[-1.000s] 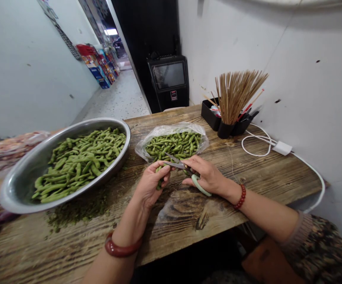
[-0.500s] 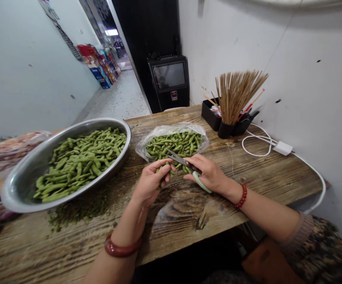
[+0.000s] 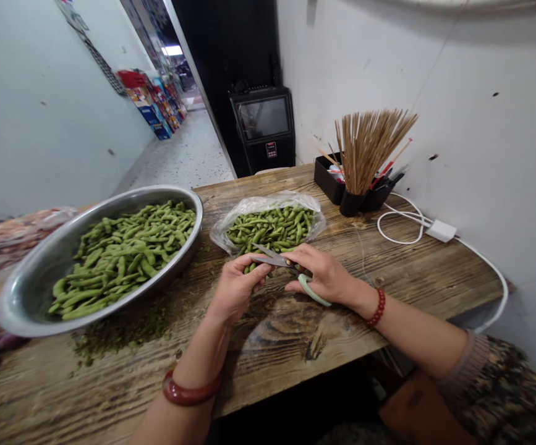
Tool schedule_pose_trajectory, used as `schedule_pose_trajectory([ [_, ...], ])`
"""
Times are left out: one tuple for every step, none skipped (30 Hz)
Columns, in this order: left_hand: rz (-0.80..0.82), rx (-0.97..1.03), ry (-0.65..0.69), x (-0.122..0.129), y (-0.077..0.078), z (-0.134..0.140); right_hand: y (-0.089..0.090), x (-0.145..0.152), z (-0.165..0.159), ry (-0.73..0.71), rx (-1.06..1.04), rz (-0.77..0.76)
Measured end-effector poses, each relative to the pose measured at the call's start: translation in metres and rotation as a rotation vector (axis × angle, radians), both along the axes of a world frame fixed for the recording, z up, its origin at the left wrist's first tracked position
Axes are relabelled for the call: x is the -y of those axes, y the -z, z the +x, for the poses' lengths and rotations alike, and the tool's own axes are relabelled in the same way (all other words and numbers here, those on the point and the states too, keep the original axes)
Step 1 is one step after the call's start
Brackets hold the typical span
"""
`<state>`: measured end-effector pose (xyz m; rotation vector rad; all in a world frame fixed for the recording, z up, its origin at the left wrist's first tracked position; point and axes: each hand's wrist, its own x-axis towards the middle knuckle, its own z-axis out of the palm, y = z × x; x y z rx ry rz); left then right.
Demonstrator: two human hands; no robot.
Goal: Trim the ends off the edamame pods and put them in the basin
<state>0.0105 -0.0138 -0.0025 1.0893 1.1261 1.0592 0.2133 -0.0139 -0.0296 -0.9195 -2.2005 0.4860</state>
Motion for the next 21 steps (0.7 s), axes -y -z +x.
schedule_pose_trajectory([
  [0.006,-0.009,0.000,0.000,0.001,0.000,0.000,0.000,0.000,-0.004,0.003,0.004],
  [0.011,-0.018,0.000,0.000,0.002,0.000,0.001,0.000,0.000,-0.007,0.003,0.010],
  [0.017,-0.026,0.003,0.000,0.004,0.000,0.001,0.000,0.000,-0.010,0.002,0.016],
  [0.026,-0.035,0.011,-0.001,0.006,-0.001,0.001,0.000,0.000,-0.011,0.003,0.018],
  [0.041,-0.043,0.023,-0.001,0.007,-0.002,0.001,0.000,0.000,-0.011,0.004,0.018],
  [0.060,-0.050,0.039,-0.002,0.009,-0.003,0.001,0.000,0.000,-0.012,0.006,0.017],
  [0.082,-0.057,0.054,-0.002,0.010,-0.003,0.001,0.000,0.000,-0.014,0.008,0.015],
  [0.104,-0.065,0.066,-0.002,0.012,-0.004,0.001,0.000,0.000,-0.017,0.010,0.013],
  [0.125,-0.074,0.073,-0.003,0.013,-0.005,0.001,0.000,0.000,-0.021,0.011,0.013],
  [0.142,-0.084,0.075,-0.003,0.014,-0.005,0.002,0.000,0.000,-0.025,0.010,0.015],
  [0.153,-0.092,0.073,-0.003,0.014,-0.006,0.002,0.000,0.001,-0.028,0.009,0.017],
  [0.158,-0.099,0.068,-0.003,0.014,-0.006,0.002,0.000,0.001,-0.030,0.009,0.019],
  [0.158,-0.104,0.062,-0.003,0.014,-0.006,0.002,0.000,0.001,-0.031,0.010,0.020],
  [0.154,-0.107,0.056,-0.003,0.014,-0.006,0.002,0.000,0.001,-0.031,0.012,0.022],
  [0.149,-0.111,0.048,-0.003,0.013,-0.006,0.002,0.000,0.001,-0.029,0.013,0.023],
  [0.145,-0.116,0.043,-0.003,0.012,-0.005,0.001,0.000,0.001,-0.029,0.014,0.024],
  [0.141,-0.123,0.039,-0.002,0.011,-0.005,0.001,0.000,0.002,-0.028,0.016,0.024],
  [0.141,-0.129,0.037,-0.002,0.010,-0.005,0.000,0.000,0.002,-0.026,0.017,0.024],
  [0.146,-0.134,0.037,-0.002,0.009,-0.005,0.000,0.000,0.002,-0.025,0.018,0.025],
  [0.154,-0.139,0.039,-0.002,0.008,-0.005,0.000,0.000,0.002,-0.025,0.017,0.027],
  [0.168,-0.142,0.038,-0.002,0.008,-0.005,0.000,0.000,0.002,-0.026,0.016,0.030],
])
